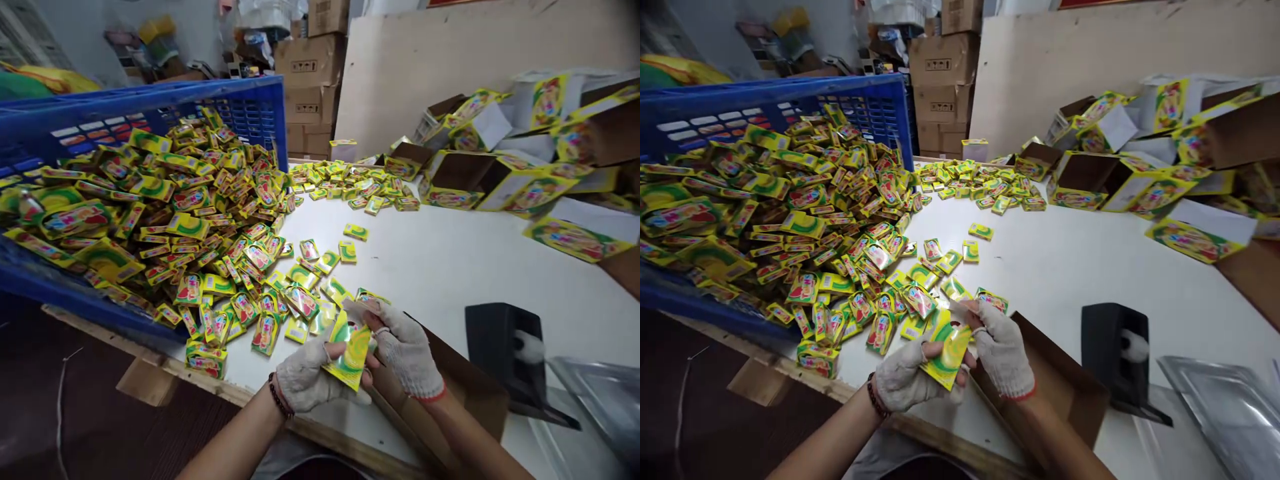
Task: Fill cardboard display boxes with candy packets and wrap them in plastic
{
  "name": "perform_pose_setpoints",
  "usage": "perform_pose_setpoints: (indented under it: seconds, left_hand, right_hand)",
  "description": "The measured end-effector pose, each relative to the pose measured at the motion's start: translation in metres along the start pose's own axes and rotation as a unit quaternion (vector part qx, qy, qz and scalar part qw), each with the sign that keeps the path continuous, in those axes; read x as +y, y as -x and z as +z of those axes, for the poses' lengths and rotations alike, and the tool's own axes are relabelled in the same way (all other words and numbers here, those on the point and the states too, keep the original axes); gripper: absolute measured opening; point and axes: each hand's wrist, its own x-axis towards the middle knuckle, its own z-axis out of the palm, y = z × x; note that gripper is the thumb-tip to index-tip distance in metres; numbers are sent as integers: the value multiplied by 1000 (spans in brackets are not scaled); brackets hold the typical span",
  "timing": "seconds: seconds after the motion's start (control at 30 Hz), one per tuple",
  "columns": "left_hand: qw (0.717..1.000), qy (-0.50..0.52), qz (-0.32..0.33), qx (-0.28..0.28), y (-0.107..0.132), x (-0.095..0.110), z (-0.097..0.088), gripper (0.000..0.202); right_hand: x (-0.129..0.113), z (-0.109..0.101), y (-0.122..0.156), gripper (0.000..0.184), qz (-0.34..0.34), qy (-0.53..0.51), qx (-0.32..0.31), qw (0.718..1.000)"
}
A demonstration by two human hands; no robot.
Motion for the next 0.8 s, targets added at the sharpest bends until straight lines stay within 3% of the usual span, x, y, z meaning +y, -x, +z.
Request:
perform_pose_setpoints:
  seconds: [0.07, 0.17, 0.33, 0.5, 0.7, 0.8]
  left_hand:
    - [999, 30, -24, 5, -1, -11, 4, 53]
    - [997, 52, -54, 10, -6, -14, 16, 57]
    - [994, 49, -99, 0, -12, -3, 30, 53]
    - [990, 31, -137, -7, -14, 4, 25, 57]
    - [990, -28, -121, -63, -18, 9, 27, 64]
    - [990, -58, -111, -62, -19, 12, 30, 65]
  right_hand:
    - [6, -14, 16, 32, -95, 9, 15, 995]
    - [5, -35, 30, 38, -249, 58, -15, 967]
    - [-7, -56, 30, 27, -383, 156, -32, 910]
    - [-18, -65, 26, 19, -422, 248, -49, 870]
    - [-28, -73, 19, 27, -427, 250, -69, 866]
    - [-30, -74, 15, 28, -434, 255, -85, 860]
